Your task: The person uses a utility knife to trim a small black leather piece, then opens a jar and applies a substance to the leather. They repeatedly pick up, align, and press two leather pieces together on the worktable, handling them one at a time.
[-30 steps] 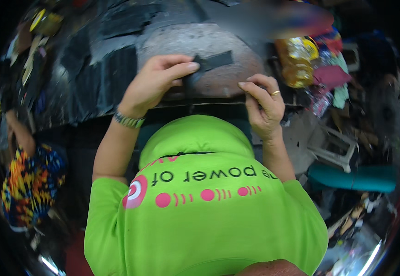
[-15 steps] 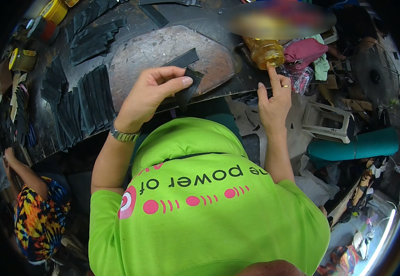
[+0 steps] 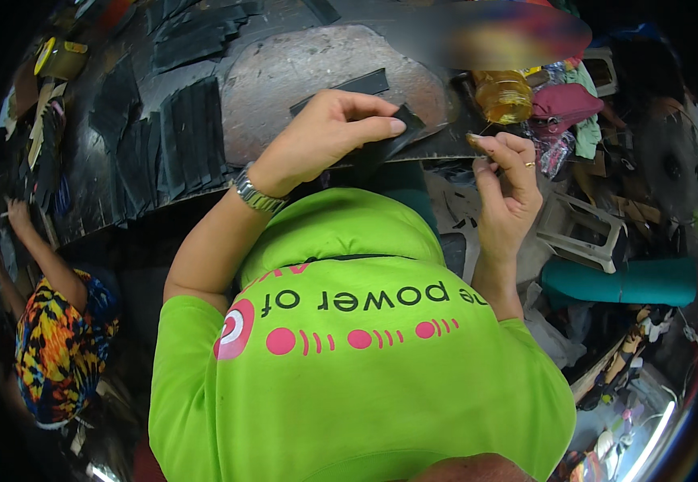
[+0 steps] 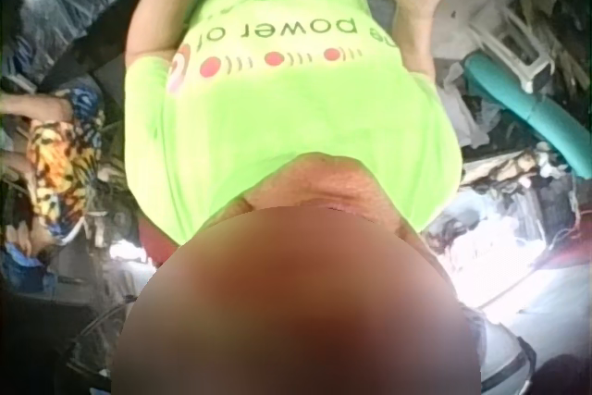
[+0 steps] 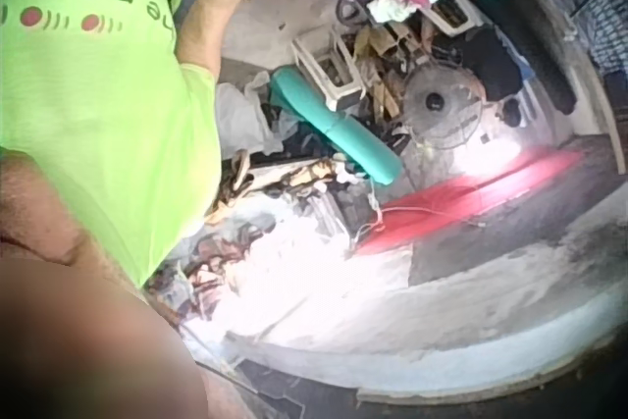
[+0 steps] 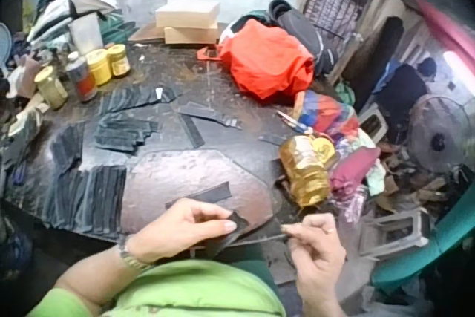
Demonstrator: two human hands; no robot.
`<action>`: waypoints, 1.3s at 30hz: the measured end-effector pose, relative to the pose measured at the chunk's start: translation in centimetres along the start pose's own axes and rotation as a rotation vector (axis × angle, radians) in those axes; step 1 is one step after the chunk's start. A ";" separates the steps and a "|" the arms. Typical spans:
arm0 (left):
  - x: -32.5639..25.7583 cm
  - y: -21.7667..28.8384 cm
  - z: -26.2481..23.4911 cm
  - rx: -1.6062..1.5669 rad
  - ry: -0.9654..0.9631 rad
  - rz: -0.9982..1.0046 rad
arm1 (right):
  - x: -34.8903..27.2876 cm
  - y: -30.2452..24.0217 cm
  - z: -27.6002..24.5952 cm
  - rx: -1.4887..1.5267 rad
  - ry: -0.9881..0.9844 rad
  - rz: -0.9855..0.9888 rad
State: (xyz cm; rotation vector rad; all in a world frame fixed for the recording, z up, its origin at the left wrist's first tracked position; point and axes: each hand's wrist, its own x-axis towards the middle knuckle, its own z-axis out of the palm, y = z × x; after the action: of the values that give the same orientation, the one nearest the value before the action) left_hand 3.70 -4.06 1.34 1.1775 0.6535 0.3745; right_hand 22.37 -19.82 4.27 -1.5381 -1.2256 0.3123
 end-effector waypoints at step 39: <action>-1.3 -0.1 -1.8 0.053 0.287 0.399 | 14.1 1.5 -1.4 -0.132 -0.313 -0.056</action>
State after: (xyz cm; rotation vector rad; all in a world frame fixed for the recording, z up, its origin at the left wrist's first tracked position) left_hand 1.57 -3.54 1.18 1.3183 0.6760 0.8794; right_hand 30.27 -8.97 9.03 -1.6053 -1.5570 0.4557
